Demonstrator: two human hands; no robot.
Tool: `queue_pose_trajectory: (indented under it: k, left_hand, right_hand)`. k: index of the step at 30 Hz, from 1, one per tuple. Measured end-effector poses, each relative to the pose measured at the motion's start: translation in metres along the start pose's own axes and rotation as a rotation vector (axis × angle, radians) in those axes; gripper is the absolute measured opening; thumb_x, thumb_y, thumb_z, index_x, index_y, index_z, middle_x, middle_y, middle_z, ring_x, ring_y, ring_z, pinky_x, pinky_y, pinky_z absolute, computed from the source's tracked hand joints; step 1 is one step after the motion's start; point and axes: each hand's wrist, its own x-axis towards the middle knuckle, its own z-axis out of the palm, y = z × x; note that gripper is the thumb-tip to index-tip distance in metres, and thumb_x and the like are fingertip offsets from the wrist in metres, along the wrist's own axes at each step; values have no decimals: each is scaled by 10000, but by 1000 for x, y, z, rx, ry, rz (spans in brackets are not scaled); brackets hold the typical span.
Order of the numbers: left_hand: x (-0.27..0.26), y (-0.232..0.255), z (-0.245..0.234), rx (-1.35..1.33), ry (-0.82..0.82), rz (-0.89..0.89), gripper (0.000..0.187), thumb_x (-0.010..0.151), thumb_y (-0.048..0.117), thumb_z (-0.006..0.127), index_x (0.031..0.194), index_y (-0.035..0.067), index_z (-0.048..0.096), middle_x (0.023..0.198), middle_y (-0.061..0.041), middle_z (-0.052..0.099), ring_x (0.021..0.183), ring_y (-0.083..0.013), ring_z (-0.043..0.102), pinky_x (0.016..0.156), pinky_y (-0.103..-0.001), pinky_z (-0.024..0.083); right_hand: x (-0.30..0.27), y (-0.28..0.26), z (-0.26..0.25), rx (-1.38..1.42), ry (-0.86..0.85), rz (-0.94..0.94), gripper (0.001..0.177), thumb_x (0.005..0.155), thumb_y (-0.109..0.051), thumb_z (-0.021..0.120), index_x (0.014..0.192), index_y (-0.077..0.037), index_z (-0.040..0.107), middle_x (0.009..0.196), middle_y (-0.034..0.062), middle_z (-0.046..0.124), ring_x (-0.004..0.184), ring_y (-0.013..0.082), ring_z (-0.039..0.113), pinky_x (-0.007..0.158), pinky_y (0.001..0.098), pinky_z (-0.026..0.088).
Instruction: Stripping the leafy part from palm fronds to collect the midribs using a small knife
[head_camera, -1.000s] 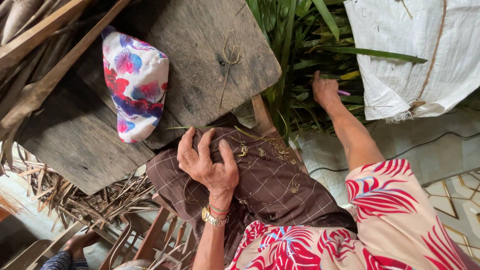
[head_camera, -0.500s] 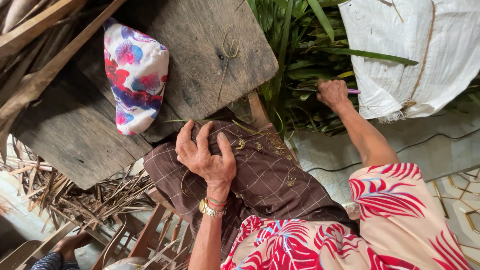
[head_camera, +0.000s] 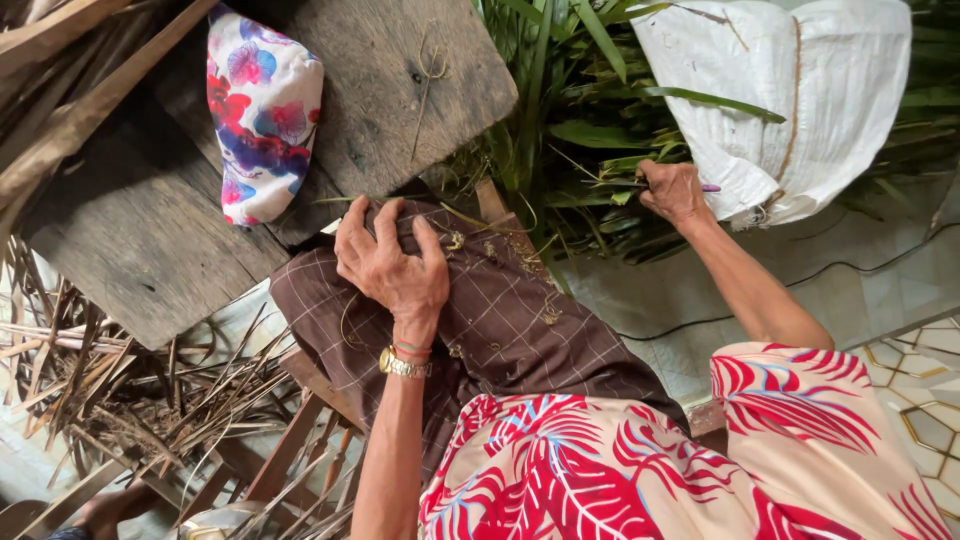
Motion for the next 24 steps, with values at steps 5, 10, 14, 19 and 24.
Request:
queue_pose_trajectory:
  k: [5, 10, 14, 19, 24]
  left_hand:
    - [-1, 10, 5, 204, -44, 95, 372, 781, 309, 754, 1123, 192, 664, 1335, -105, 577, 1295, -370, 489, 1027, -552, 331]
    - [-4, 30, 14, 332, -141, 240, 424, 782, 269, 794, 1156, 150, 633, 1372, -173, 578, 1386, -421, 427, 1105, -676, 211]
    - [-15, 59, 36, -66, -351, 205, 260, 969, 246, 640, 1180, 94, 640, 1301, -188, 600, 1316, -374, 508, 1077, -538, 372]
    - [-33, 82, 64, -689, -727, -321, 350, 1046, 256, 482, 1246, 10, 630, 1102, -213, 671, 1111, -390, 670, 936, -526, 538]
    - [-52, 87, 111, -733, -921, -570, 510, 953, 487, 543, 1303, 134, 659, 1213, -204, 706, 1233, -440, 622, 1013, -564, 492]
  right_hand:
    - [-20, 0, -5, 46, 92, -13, 240, 752, -155, 634, 978, -222, 679, 642, 35, 664, 723, 279, 739, 661, 399, 590]
    - [-42, -24, -43, 138, 185, -70, 379, 710, -87, 651, 1073, -173, 715, 669, 46, 686, 720, 292, 732, 666, 392, 588]
    - [-57, -38, -58, 189, 229, -77, 468, 685, -85, 644, 1132, -190, 733, 719, 40, 702, 779, 288, 733, 705, 405, 602]
    - [-71, -51, -69, 335, 320, -102, 362, 748, -235, 770, 1110, -227, 761, 800, 14, 749, 824, 251, 747, 746, 384, 614]
    - [-87, -62, -85, 457, 365, -130, 475, 699, -128, 748, 1175, -121, 743, 867, 96, 756, 871, 324, 737, 767, 448, 617]
